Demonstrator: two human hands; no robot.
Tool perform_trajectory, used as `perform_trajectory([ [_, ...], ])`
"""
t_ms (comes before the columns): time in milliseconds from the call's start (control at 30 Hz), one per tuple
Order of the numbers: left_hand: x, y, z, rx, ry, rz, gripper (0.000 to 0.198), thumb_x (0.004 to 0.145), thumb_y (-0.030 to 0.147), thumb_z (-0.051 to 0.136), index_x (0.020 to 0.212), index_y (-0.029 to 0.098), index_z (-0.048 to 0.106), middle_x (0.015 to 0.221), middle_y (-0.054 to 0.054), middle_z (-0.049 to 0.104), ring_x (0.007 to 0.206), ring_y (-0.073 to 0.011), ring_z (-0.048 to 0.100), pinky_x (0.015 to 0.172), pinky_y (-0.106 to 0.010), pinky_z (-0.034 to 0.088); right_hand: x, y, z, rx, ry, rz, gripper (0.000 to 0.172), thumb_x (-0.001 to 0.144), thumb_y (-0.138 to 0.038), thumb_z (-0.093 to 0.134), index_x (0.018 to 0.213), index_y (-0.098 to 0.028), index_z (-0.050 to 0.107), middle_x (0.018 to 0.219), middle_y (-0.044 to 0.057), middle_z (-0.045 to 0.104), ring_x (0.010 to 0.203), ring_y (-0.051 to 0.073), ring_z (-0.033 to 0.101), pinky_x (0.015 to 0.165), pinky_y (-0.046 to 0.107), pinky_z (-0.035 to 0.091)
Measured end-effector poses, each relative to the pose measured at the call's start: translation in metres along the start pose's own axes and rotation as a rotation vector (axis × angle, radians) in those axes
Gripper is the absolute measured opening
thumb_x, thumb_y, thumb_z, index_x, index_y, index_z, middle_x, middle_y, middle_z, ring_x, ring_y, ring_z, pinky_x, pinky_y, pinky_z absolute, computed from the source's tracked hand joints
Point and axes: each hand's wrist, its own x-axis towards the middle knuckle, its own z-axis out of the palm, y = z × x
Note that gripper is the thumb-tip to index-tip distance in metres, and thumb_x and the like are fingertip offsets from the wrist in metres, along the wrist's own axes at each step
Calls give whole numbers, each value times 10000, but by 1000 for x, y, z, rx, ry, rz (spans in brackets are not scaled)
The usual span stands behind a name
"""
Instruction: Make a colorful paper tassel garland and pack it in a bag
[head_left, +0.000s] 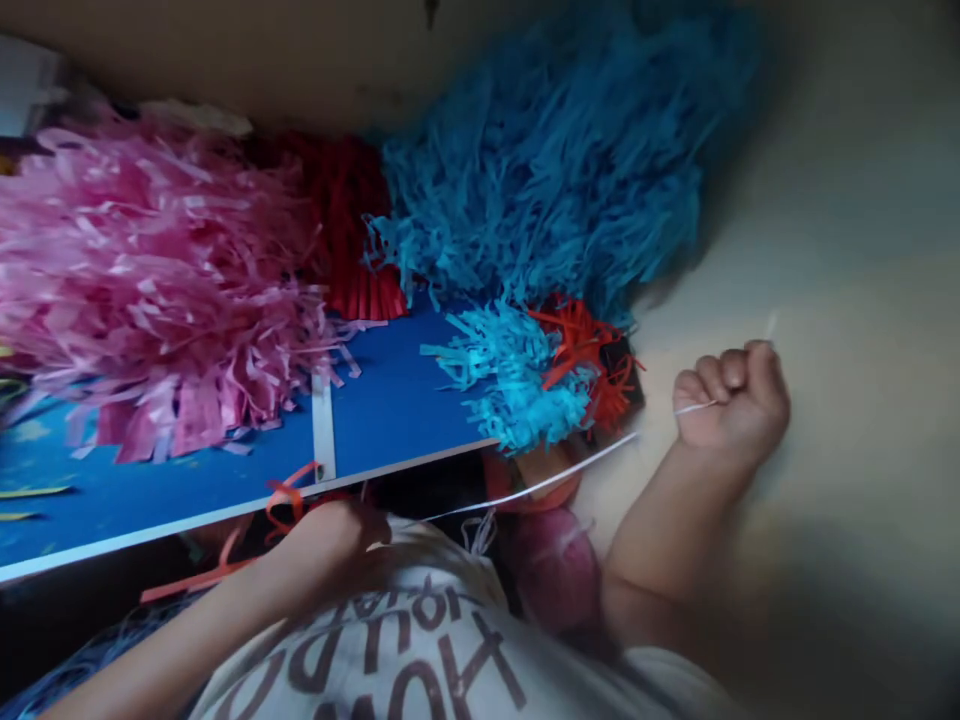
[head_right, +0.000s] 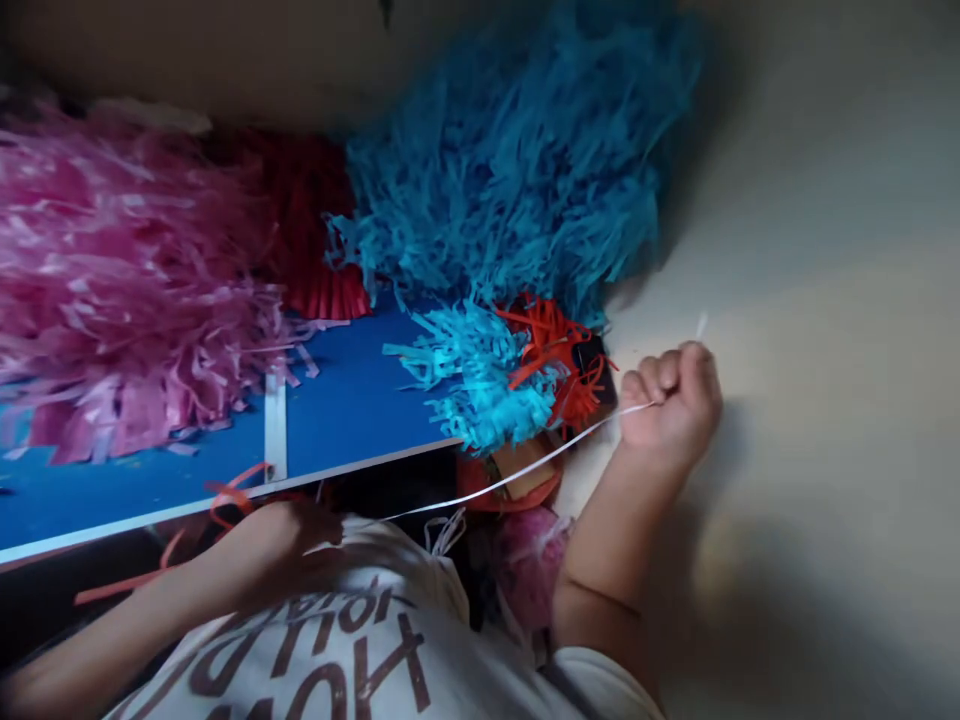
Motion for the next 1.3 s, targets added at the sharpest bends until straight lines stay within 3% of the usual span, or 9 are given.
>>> perform_trajectory([
  [100,57,25,-21,17,-157,209,311,996,341,492,843,231,739,768,-28,742,677,-150,674,615,-232,439,-11,18,1,41,-142,-70,285,777,-329,802,707,-206,555,496,-114,346,385,47,160,359,179,176],
  [200,156,43,-26,234,-42,311,313,1019,284,436,1071,177,725,967,-103,758,873,-197,704,745,-272,504,-24,36,4,98,-182,-34,296,758,-330,824,715,-199,561,486,-114,349,389,44,166,370,175,189],
  [367,263,20,-14,521,-14,309,517,966,376,575,1429,146,542,1519,-183,499,1375,-316,506,1118,-441,399,-25,44,-6,73,-133,-18,326,795,-355,770,701,-201,498,489,-115,315,397,48,159,391,178,205],
  [633,262,-9,-46,578,261,-28,571,955,441,557,1408,95,558,1436,-224,562,1340,-414,489,1049,-578,415,86,105,-33,-699,307,-354,92,789,-304,554,807,-246,484,584,-55,429,532,150,435,567,309,398],
  [800,281,-14,-48,178,287,-77,430,953,242,503,1358,144,607,1415,-150,609,1285,-294,583,1098,-438,460,61,145,15,-1154,-168,-470,104,842,-225,627,933,-184,658,1097,168,660,1085,306,588,980,464,427],
  [900,299,-20,-47,-48,363,-156,446,915,154,514,1349,145,616,1414,-136,617,1318,-271,575,1133,-406,446,14,167,54,-1328,-780,-462,131,928,-267,569,973,-194,668,1092,129,668,1025,267,627,922,383,483],
  [967,311,-23,-50,-86,383,-201,464,936,146,484,1390,129,577,1400,-145,628,1282,-257,609,1085,-385,491,-3,180,69,-1472,-965,-423,194,892,-295,642,1036,-166,659,1110,141,656,1001,286,632,865,373,496],
  [1133,312,-34,-75,-344,516,-199,439,941,183,494,1369,148,588,1300,-137,694,1123,-241,695,926,-368,572,9,189,61,-1724,-971,-386,258,970,-242,483,1127,-153,667,1083,145,694,968,291,655,784,352,468],
  [1300,259,-33,-91,-136,685,-94,339,940,253,534,1229,135,666,1191,-125,727,1091,-244,682,904,-351,542,28,185,48,-1665,-924,-326,295,973,-205,441,965,-181,736,989,148,723,807,238,660,697,322,428],
])
